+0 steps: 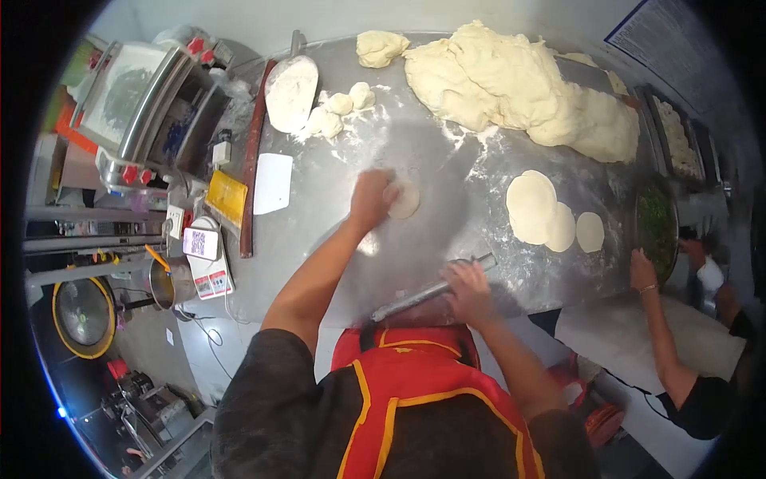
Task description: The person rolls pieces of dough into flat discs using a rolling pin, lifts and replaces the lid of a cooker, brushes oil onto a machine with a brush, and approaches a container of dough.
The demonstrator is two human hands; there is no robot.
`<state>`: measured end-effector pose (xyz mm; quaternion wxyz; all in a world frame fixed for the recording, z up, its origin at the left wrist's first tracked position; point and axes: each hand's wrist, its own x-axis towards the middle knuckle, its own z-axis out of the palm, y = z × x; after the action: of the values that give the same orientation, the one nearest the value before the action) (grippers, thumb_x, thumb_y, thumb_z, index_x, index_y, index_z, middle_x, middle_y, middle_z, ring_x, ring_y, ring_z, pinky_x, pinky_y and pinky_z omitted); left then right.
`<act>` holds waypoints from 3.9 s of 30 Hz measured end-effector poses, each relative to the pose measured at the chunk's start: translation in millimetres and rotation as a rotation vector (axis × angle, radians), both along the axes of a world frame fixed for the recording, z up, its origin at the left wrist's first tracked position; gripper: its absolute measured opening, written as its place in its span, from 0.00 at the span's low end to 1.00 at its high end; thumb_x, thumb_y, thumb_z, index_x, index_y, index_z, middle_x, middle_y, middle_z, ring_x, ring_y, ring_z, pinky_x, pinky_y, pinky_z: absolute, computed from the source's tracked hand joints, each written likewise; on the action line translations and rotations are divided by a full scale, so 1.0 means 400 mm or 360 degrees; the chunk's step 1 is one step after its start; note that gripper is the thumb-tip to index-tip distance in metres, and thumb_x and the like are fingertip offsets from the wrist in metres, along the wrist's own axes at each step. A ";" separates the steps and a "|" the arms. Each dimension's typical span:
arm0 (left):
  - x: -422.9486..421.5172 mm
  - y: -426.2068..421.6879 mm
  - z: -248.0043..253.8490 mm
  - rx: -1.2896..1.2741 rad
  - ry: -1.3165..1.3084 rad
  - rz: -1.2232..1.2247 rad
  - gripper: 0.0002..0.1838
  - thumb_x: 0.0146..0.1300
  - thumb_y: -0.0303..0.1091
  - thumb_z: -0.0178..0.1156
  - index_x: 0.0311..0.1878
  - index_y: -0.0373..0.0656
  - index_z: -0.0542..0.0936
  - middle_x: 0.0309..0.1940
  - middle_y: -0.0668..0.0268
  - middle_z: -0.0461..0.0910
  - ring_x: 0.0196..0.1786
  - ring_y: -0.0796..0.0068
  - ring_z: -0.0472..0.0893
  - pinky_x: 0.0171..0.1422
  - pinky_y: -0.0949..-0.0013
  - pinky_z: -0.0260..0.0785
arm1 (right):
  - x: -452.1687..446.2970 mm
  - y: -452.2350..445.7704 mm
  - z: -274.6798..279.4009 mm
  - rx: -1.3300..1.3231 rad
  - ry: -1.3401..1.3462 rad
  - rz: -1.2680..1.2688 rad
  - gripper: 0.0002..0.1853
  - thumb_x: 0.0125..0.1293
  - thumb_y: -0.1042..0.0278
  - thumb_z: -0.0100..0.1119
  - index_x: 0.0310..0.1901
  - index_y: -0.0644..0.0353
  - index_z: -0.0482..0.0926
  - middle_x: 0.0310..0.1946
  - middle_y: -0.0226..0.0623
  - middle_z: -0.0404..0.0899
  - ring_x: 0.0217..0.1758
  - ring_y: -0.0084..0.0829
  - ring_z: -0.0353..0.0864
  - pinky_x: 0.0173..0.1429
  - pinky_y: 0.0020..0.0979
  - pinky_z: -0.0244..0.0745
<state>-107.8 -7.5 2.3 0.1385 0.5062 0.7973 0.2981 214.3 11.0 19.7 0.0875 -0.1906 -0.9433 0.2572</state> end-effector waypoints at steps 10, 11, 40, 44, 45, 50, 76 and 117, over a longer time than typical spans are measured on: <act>0.235 -0.289 0.023 -0.0212 0.0137 0.0070 0.31 0.59 0.35 0.61 0.67 0.40 0.67 0.67 0.57 0.67 0.71 0.52 0.63 0.75 0.52 0.53 | -0.089 -0.001 0.010 0.0104 0.0005 -0.0292 0.24 0.57 0.68 0.63 0.57 0.54 0.75 0.54 0.39 0.75 0.61 0.40 0.71 0.72 0.50 0.54; 0.243 -0.320 0.020 -0.0289 0.0205 0.0049 0.33 0.59 0.36 0.61 0.68 0.39 0.66 0.68 0.55 0.66 0.72 0.53 0.62 0.76 0.51 0.51 | -0.094 -0.017 0.005 0.0185 0.0012 -0.0357 0.25 0.58 0.67 0.62 0.59 0.56 0.74 0.56 0.40 0.74 0.63 0.41 0.69 0.72 0.50 0.54; 0.148 -0.079 0.022 0.0090 0.0080 -0.0068 0.20 0.58 0.37 0.62 0.52 0.38 0.74 0.49 0.52 0.76 0.57 0.50 0.73 0.61 0.54 0.66 | -0.159 0.012 -0.016 0.0070 0.0094 -0.0260 0.22 0.52 0.71 0.64 0.50 0.64 0.72 0.60 0.51 0.69 0.68 0.49 0.65 0.72 0.52 0.56; 0.116 0.000 -0.023 -0.0404 -0.0078 -0.0086 0.15 0.58 0.37 0.63 0.48 0.43 0.80 0.45 0.54 0.77 0.50 0.51 0.76 0.55 0.56 0.70 | -0.038 0.041 -0.012 -0.0032 -0.0078 -0.0043 0.23 0.53 0.72 0.65 0.52 0.64 0.72 0.60 0.50 0.69 0.70 0.47 0.63 0.73 0.52 0.54; 0.115 -0.017 -0.034 -0.0334 -0.0168 0.0083 0.15 0.58 0.37 0.63 0.47 0.43 0.81 0.44 0.53 0.79 0.48 0.51 0.78 0.53 0.56 0.71 | -0.005 0.031 -0.015 -0.0016 -0.0083 0.0011 0.24 0.53 0.72 0.65 0.53 0.64 0.72 0.61 0.50 0.69 0.70 0.46 0.63 0.73 0.52 0.54; 0.124 -0.151 0.015 -0.0068 -0.0901 0.0217 0.14 0.60 0.35 0.57 0.47 0.40 0.82 0.39 0.47 0.81 0.43 0.48 0.81 0.48 0.52 0.72 | -0.019 -0.076 0.011 0.0239 -0.0086 -0.0348 0.28 0.60 0.64 0.61 0.60 0.68 0.69 0.64 0.54 0.67 0.71 0.49 0.61 0.74 0.54 0.51; 0.124 -0.054 0.043 -0.0626 -0.0371 -0.0137 0.18 0.61 0.47 0.56 0.39 0.42 0.85 0.38 0.52 0.84 0.40 0.51 0.83 0.49 0.53 0.74 | -0.368 0.130 -0.073 0.0450 -0.0105 -0.0396 0.29 0.67 0.59 0.55 0.63 0.71 0.66 0.64 0.58 0.67 0.69 0.50 0.66 0.72 0.47 0.58; 0.126 -0.106 0.080 -0.0634 -0.0508 0.0070 0.11 0.55 0.34 0.60 0.38 0.41 0.86 0.36 0.51 0.85 0.41 0.53 0.85 0.44 0.51 0.74 | -0.475 0.150 -0.086 0.0713 -0.0479 0.0003 0.27 0.70 0.63 0.47 0.66 0.71 0.65 0.68 0.56 0.63 0.74 0.49 0.58 0.75 0.51 0.50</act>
<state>-57.5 -50.0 34.4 0.3531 0.3980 0.8191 0.2143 24.4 71.1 -14.6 -0.0138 -0.2016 -0.9793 0.0108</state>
